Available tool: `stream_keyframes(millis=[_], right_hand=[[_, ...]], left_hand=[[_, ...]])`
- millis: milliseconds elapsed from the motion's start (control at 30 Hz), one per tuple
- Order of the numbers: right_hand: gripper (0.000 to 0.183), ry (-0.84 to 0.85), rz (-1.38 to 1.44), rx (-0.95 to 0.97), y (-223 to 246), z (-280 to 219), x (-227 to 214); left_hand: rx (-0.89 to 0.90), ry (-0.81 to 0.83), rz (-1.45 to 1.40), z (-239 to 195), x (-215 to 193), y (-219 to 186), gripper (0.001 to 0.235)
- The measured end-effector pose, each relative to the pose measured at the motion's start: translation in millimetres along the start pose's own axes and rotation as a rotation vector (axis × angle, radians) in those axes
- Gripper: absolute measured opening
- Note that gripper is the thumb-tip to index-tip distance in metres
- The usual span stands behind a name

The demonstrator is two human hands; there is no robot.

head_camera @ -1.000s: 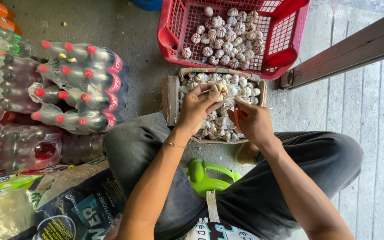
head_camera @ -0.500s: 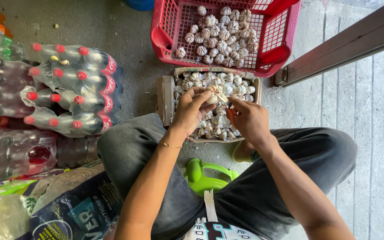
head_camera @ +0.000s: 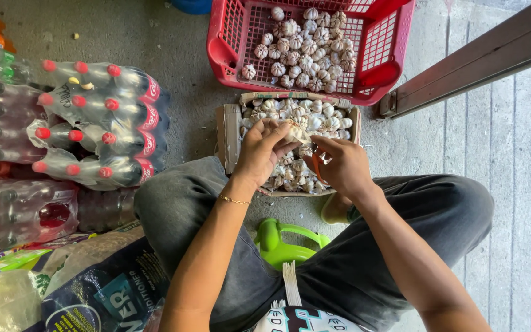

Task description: Trimming the roots and stems of garlic bulbs using a pair of scissors.

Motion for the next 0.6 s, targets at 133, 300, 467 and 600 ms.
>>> stream_keyframes(millis=[133,300,467,600], right_hand=[[0.031,-0.005,-0.091,-0.030,-12.4,-2.0,9.5],[0.030,0.067,-0.050,0.064,-9.2,-0.8,8.1],[0.043,0.115,0.132,0.143,6.4,-2.4,7.8],[0.044,0.062,0.090,0.054,7.0,-2.0,12.2]], left_hand=[[0.054,-0.011,0.047,-1.1,2.8,-1.9,0.015],[0.131,-0.012,0.083,-1.3,-2.7,0.8,0.016],[0.140,-0.132,-0.043,4.2,-11.3,4.7,0.015],[0.119,-0.080,-0.043,3.6,-7.1,5.8,0.016]])
Point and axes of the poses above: each hand's wrist, its own z-axis towards the middle knuckle, its own x-axis out of the palm, y = z × x, the point moved 1 cm from there along z, towards the middle knuckle, and after that the axes turned 11 degrees about y, right-handed, at the moved point
